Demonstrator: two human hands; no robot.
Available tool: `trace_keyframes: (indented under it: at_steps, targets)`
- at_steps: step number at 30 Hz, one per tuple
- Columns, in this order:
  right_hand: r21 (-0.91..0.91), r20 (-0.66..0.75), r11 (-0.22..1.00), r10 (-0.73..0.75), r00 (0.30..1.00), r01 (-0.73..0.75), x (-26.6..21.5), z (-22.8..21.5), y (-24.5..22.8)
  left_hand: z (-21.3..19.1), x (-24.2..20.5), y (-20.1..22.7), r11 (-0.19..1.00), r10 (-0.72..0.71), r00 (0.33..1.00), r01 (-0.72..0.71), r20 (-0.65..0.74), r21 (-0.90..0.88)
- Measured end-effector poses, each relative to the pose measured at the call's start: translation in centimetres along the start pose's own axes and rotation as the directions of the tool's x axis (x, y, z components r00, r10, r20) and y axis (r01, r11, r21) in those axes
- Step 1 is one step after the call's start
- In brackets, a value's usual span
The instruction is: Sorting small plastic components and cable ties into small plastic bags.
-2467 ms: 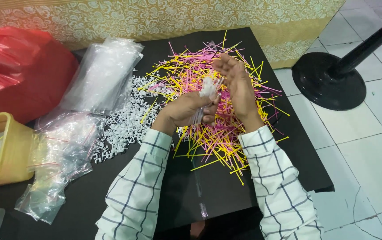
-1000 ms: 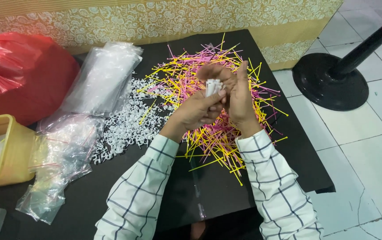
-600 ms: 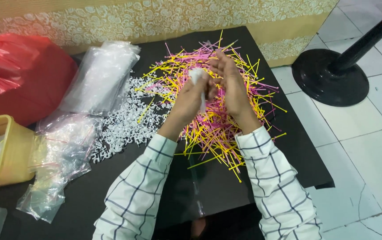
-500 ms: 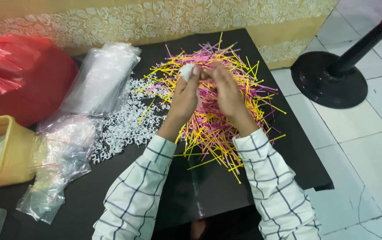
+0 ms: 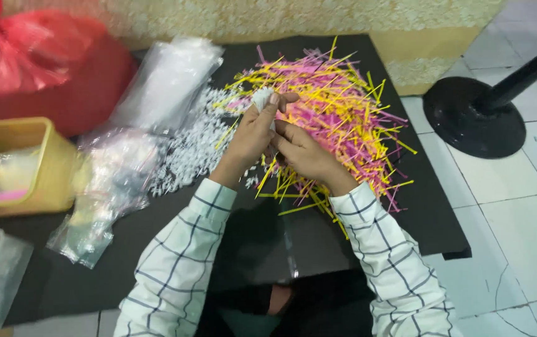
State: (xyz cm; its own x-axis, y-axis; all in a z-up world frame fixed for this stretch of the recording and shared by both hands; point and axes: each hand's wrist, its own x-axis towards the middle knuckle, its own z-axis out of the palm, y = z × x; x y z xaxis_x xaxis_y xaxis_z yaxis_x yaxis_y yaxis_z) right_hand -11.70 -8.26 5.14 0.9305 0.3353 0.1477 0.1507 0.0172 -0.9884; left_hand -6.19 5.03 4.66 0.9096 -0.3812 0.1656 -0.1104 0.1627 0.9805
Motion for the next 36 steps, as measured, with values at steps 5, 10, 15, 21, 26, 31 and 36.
trace_keyframes:
  at_steps: [5,10,15,21,26,31,36]
  targets:
    - [0.136,0.075,0.980,0.135,0.988,-0.144,-0.6,4.1,1.6,-1.5,-5.9,2.4,0.977,-0.147,0.989,0.141,-0.026,-0.161]
    - [0.168,0.099,0.930,0.313,0.944,-0.326,-3.6,8.6,1.9,-4.4,-11.2,1.6,0.941,-0.198,0.977,0.165,-0.086,-0.295]
    - [0.059,0.091,0.869,0.485,0.870,-0.491,-5.8,11.8,5.3,-7.3,-20.0,2.9,0.889,-0.113,0.909,0.273,-0.402,0.368]
    - [-0.091,0.046,0.779,0.626,0.779,-0.620,-5.9,14.4,5.7,-7.1,-25.7,-0.3,0.605,0.026,0.956,0.219,-0.293,0.766]
    - [-0.453,-0.019,0.698,0.615,0.788,-0.555,-6.6,15.6,0.9,-6.4,-26.5,-1.8,0.457,0.104,0.965,0.168,-0.240,0.873]
    - [-0.793,-0.163,0.455,0.481,0.861,-0.405,-8.2,15.1,-1.3,-5.5,-26.9,-0.9,0.353,0.025,0.974,0.204,-0.227,0.913]
    - [-0.809,-0.032,0.571,0.192,0.981,-0.138,-9.2,16.4,1.0,-5.1,-27.3,-1.6,0.285,-0.013,0.986,0.162,-0.165,0.945]
